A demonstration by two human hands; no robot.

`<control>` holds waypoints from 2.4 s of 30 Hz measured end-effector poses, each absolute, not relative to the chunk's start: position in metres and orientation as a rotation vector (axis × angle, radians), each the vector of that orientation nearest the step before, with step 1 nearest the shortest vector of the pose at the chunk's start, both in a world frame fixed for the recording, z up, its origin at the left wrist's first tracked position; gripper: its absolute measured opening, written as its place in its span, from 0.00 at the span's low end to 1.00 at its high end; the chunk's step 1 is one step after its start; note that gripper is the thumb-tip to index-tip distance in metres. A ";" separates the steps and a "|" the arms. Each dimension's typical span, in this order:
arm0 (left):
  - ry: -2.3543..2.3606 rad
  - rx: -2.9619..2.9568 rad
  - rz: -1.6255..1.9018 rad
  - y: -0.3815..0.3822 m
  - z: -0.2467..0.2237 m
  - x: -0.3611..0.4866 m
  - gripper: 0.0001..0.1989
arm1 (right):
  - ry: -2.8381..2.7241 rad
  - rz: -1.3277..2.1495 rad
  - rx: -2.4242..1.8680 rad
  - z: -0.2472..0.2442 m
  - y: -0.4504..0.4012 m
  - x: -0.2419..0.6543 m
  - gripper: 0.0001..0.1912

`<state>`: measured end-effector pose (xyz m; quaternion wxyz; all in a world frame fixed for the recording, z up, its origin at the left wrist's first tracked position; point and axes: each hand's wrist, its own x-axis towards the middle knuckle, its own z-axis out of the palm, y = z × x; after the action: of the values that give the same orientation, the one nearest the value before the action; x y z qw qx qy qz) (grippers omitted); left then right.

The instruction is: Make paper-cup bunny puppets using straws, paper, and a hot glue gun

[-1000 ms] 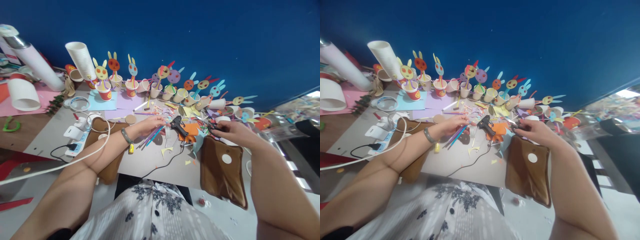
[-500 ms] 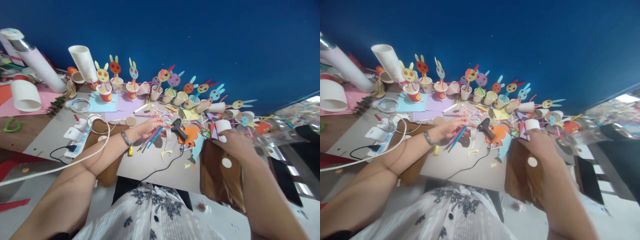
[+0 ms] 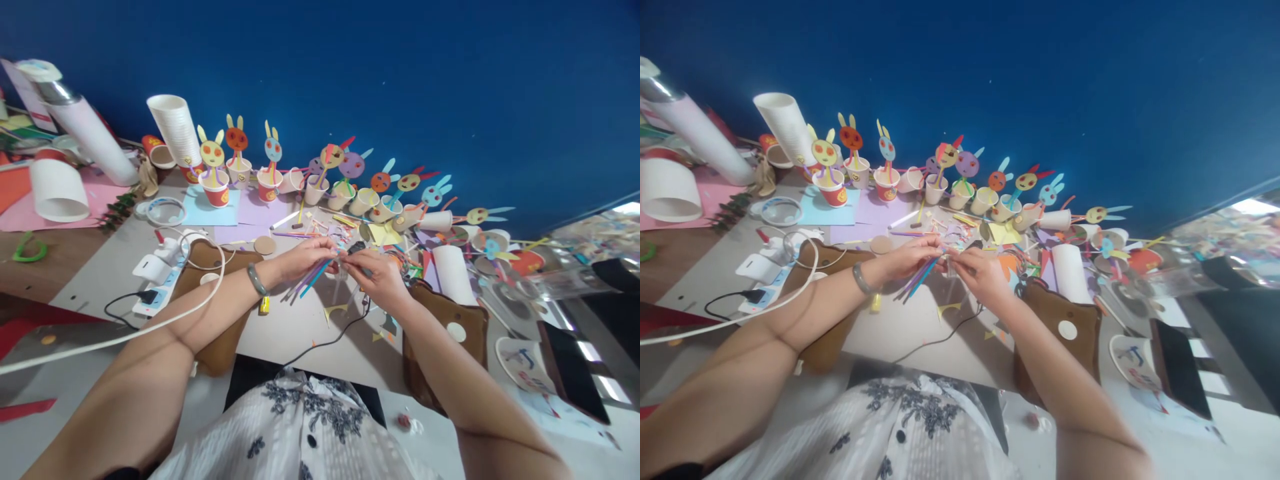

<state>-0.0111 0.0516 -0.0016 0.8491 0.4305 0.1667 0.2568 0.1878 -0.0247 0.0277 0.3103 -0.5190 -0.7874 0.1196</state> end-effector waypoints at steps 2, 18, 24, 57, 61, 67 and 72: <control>0.356 0.909 0.560 0.051 -0.001 -0.010 0.16 | -2.063 0.305 -1.360 0.025 -0.027 0.188 0.11; 0.345 0.770 0.616 0.047 0.014 -0.015 0.17 | -1.953 0.131 -1.323 0.022 -0.034 0.179 0.07; 0.304 0.752 0.655 0.048 0.013 -0.016 0.14 | -1.757 0.158 -1.418 0.017 -0.037 0.172 0.09; 0.237 1.382 0.566 0.052 0.015 -0.025 0.10 | -1.470 0.918 -1.413 0.041 -0.024 0.186 0.24; 0.249 1.424 0.585 0.052 0.014 -0.024 0.09 | -1.429 0.945 -1.427 0.037 -0.018 0.186 0.21; 0.239 1.472 0.585 0.051 0.014 -0.023 0.08 | -1.406 1.078 -1.373 0.038 -0.005 0.186 0.19; 0.252 1.491 0.611 0.051 0.014 -0.023 0.08 | -1.437 1.144 -1.334 0.042 0.003 0.188 0.20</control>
<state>-0.0232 0.0509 0.0142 0.6856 0.6654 0.1127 0.2730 0.1879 0.0033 0.0416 0.4222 -0.5326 -0.5738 0.4569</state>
